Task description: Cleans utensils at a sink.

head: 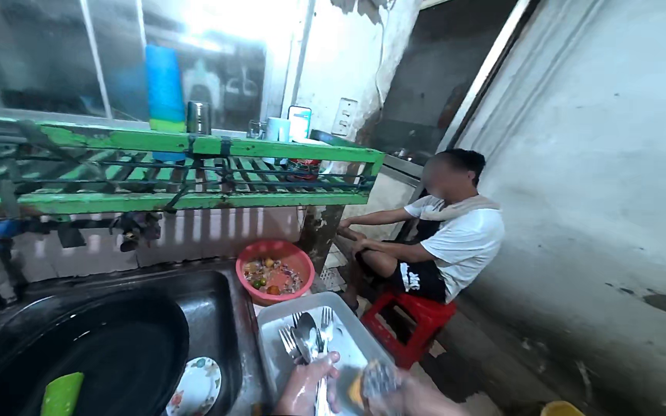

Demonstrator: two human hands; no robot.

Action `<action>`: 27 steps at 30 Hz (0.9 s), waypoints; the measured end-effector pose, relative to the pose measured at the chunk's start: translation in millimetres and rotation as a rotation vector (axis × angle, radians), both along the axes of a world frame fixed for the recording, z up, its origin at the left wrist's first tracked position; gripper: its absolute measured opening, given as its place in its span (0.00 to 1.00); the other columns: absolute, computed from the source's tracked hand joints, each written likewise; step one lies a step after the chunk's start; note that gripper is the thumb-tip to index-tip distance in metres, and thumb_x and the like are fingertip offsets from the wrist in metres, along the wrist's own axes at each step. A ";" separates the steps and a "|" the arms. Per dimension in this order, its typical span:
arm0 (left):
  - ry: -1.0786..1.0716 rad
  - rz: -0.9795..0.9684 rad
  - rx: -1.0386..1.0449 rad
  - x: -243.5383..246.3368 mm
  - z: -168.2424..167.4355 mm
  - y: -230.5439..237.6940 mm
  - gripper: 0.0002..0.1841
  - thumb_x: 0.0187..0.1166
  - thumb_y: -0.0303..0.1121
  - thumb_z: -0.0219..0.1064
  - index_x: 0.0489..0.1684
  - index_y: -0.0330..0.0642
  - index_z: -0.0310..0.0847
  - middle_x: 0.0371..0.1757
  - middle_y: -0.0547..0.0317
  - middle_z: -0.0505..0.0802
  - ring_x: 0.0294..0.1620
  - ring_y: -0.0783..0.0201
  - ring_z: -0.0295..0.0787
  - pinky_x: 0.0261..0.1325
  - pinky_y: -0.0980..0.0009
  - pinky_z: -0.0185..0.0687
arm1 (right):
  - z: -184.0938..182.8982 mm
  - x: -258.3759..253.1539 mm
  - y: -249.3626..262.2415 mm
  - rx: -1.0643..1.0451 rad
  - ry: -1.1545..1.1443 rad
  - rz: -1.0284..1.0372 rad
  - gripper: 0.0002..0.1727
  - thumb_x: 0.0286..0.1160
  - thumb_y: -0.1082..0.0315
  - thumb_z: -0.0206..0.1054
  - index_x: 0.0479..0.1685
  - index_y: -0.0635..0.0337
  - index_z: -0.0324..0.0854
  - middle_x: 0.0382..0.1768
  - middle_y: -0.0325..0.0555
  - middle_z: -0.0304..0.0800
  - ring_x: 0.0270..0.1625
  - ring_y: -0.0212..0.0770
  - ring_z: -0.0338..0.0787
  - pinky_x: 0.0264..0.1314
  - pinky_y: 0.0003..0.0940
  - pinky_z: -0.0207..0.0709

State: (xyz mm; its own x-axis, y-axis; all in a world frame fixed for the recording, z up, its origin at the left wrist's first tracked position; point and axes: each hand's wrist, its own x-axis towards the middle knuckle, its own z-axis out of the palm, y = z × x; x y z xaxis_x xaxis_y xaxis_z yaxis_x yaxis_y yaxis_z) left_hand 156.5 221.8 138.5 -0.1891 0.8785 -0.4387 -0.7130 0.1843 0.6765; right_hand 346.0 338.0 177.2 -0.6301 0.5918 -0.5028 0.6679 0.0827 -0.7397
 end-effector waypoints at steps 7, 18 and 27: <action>0.324 -0.272 -0.071 9.0 1.7 -0.8 0.12 0.91 0.32 0.59 0.61 0.34 0.80 0.31 0.62 0.86 0.14 0.75 0.71 0.21 0.80 0.74 | 7.7 -44.0 -9.8 -0.221 0.670 -0.641 0.23 0.78 0.75 0.67 0.71 0.66 0.70 0.41 0.51 0.91 0.38 0.41 0.94 0.43 0.39 0.91; 0.057 -0.324 0.093 -4.9 -14.9 -1.5 0.13 0.92 0.31 0.50 0.45 0.37 0.81 0.27 0.65 0.84 0.15 0.76 0.74 0.21 0.81 0.77 | 1.5 -33.7 28.3 -0.325 0.862 -0.692 0.19 0.79 0.71 0.63 0.66 0.66 0.71 0.39 0.55 0.92 0.38 0.46 0.95 0.40 0.43 0.92; 0.270 -0.115 -0.147 4.2 1.3 1.2 0.04 0.88 0.25 0.58 0.42 0.36 0.76 0.18 0.65 0.80 0.15 0.74 0.74 0.22 0.78 0.73 | 0.1 -67.7 -18.1 0.297 0.124 -0.243 0.32 0.75 0.66 0.74 0.79 0.66 0.72 0.65 0.63 0.88 0.69 0.54 0.87 0.77 0.53 0.75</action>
State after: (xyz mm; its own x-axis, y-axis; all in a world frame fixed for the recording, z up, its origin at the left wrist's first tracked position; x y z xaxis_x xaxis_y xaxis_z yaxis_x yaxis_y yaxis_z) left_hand 160.6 223.0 139.8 -0.2191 0.8318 -0.5100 -0.4803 0.3630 0.7984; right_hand 278.3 319.9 177.3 -0.4991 0.8392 -0.2159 0.6013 0.1560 -0.7837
